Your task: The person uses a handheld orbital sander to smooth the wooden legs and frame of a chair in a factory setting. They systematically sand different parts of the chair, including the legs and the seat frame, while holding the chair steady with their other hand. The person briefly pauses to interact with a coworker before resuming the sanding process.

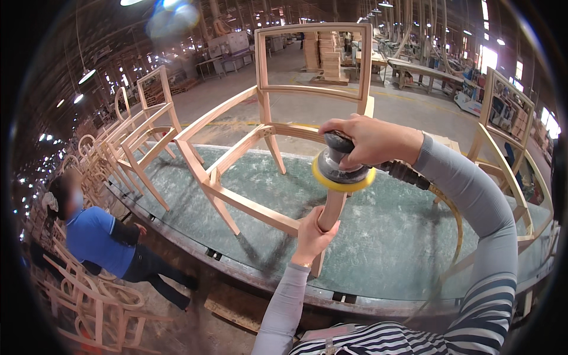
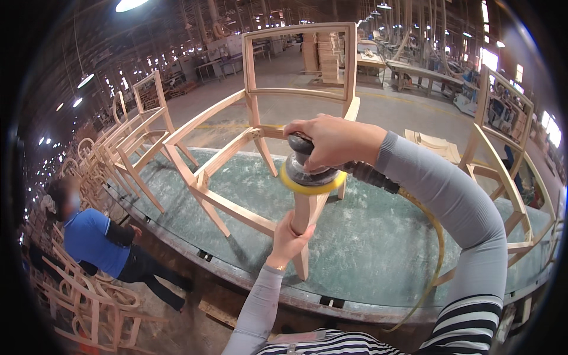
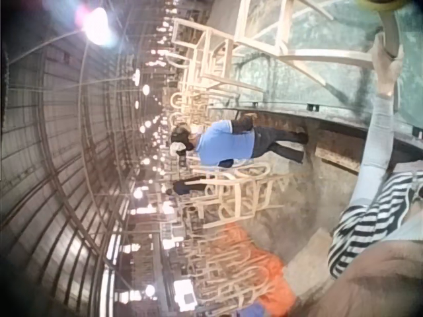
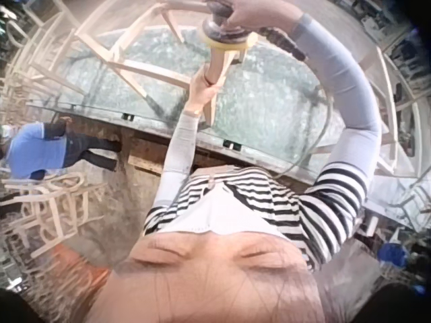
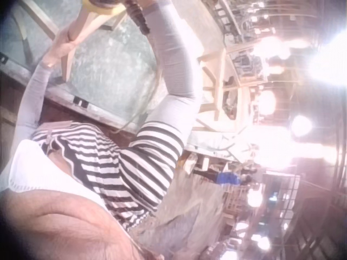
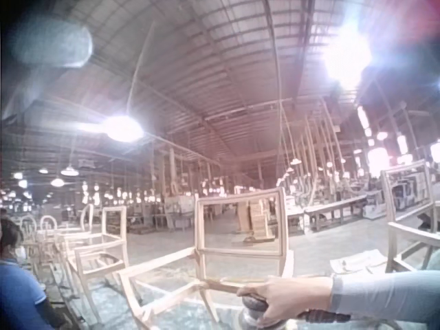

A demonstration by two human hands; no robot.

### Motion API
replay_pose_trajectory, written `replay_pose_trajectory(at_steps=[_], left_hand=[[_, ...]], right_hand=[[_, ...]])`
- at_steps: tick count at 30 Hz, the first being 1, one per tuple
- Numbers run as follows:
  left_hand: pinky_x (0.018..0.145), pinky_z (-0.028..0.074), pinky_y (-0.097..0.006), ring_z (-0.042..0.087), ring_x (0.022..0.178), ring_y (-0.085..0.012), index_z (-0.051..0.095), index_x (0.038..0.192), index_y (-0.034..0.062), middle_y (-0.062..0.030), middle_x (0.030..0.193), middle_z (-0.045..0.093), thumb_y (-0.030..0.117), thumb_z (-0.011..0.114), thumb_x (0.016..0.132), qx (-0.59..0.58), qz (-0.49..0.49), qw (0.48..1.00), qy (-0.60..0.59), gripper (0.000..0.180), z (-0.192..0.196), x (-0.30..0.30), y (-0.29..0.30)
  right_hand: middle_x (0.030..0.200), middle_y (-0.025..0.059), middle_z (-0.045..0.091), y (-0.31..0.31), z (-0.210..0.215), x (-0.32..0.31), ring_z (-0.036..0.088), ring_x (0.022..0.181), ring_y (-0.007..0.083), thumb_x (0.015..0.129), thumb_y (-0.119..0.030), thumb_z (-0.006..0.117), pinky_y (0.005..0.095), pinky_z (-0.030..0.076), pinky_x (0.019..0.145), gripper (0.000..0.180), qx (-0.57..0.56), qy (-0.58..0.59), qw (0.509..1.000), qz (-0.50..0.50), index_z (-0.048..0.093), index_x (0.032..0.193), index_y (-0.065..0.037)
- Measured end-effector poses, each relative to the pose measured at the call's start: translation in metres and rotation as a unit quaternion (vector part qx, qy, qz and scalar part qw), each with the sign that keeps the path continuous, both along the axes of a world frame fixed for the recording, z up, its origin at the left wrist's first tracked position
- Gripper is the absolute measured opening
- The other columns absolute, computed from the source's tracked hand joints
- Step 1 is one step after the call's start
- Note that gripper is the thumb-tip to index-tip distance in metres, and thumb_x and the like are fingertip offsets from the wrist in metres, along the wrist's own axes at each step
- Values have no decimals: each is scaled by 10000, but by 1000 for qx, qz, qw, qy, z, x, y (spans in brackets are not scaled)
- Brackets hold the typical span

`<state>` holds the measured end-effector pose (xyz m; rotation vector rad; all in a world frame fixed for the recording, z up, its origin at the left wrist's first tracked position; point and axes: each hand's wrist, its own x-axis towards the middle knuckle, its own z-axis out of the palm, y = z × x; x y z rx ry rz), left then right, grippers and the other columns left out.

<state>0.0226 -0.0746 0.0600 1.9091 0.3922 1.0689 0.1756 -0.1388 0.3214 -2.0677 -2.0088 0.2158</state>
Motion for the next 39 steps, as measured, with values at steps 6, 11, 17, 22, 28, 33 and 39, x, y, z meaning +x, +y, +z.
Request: replay_pose_trajectory(at_steps=[6,11,17,22,28,33,39], left_hand=[[699,504,-343,649,788,-230,576,1037,45,-97,883,658,144,748,772,-11,-16,1000,8,332,-2,8,-4],[683,503,-358,652,777,-257,573,1011,53,-102,860,651,163,753,768,-38,-2,999,-1,321,-9,1,2],[683,499,-347,643,763,-243,571,996,54,-100,847,645,161,753,771,-18,-19,1000,8,309,-1,9,-7],[696,495,-337,634,758,-222,568,1007,48,-94,838,640,154,748,779,-51,-1,999,-4,309,-5,-1,-2],[699,496,-337,634,771,-218,570,1011,45,-96,848,641,155,744,784,-40,-5,999,2,307,1,7,-8],[687,487,-304,609,778,-160,560,1034,21,-81,871,633,123,736,792,-42,-5,999,8,315,-2,5,-4],[690,484,-293,594,789,-126,552,1048,8,-74,889,627,101,727,798,-44,-8,999,7,319,1,5,-7]], right_hand=[[1013,224,641,8,-2,34,644,934,367,696,-201,744,405,513,860,700,12,0,999,-53,478,1340,-131],[1043,228,644,7,-7,2,648,949,363,672,-213,727,403,524,854,716,29,-37,999,-6,480,1337,-122],[1054,225,651,14,-8,57,654,944,356,677,-195,717,405,519,843,710,29,-39,996,-73,473,1337,-98],[1090,231,601,9,-1,-1,619,971,388,694,-213,731,407,504,876,729,-2,-41,999,-26,448,1358,-106],[1094,243,580,9,-4,10,618,958,384,695,-221,754,426,507,874,722,11,2,1000,-21,460,1352,-155],[1054,239,595,1,-3,3,620,950,391,696,-206,751,424,513,865,715,22,-30,999,-29,465,1349,-140],[1064,254,591,10,-5,15,614,978,395,690,-206,737,425,501,889,716,8,-3,1000,-26,462,1346,-122]])
